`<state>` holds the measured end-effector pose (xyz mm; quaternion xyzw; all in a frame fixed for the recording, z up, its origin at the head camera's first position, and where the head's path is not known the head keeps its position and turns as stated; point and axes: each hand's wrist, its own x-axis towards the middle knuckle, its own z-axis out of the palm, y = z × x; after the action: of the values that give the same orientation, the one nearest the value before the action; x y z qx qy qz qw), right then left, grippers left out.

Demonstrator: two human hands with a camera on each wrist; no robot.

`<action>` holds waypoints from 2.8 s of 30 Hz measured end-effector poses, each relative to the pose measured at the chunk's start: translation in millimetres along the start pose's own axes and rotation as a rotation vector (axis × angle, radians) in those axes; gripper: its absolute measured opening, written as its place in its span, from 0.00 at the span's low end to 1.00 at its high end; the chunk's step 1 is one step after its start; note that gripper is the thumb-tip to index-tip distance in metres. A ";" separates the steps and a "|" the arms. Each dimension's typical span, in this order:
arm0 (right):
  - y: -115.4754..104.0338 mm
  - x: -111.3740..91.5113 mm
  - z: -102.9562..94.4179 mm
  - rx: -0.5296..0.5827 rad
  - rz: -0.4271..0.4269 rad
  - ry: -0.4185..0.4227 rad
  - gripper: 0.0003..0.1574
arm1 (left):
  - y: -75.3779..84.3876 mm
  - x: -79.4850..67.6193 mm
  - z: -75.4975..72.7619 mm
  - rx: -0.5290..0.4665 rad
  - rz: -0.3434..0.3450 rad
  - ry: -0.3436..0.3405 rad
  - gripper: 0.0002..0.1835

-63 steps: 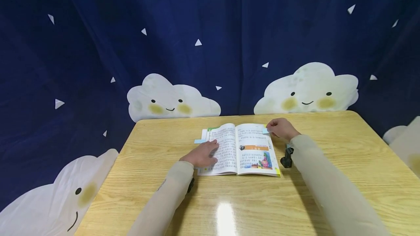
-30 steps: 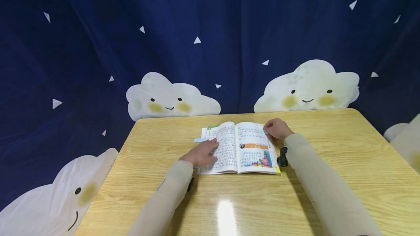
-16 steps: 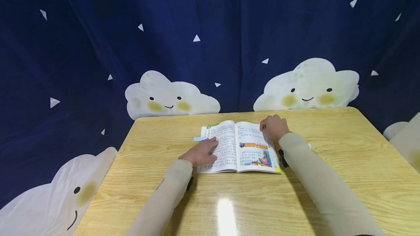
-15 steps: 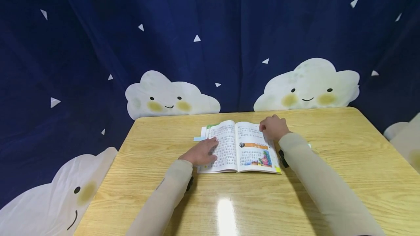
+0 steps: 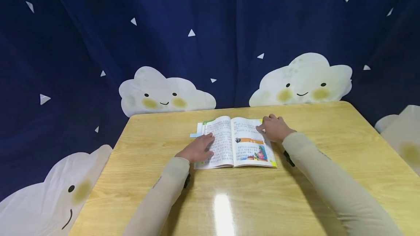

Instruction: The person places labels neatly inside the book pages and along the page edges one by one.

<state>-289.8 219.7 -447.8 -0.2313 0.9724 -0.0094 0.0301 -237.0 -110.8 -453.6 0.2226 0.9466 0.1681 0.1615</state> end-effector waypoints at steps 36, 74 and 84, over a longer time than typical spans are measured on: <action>-20.4 2.8 -5.6 0.253 0.151 -0.155 0.24 | -5.7 -3.0 13.3 -0.100 -0.015 -0.019 0.36; 58.8 -81.3 -29.0 0.377 0.082 0.054 0.24 | -3.0 -0.5 5.1 -0.061 -0.027 0.006 0.36; 80.3 -102.6 -17.0 0.386 0.117 0.037 0.23 | -1.0 -2.1 1.8 -0.068 0.012 0.027 0.37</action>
<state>-235.5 337.7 -427.9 -0.1642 0.9647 -0.1980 0.0566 -234.8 -112.3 -455.1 0.2205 0.9411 0.2040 0.1551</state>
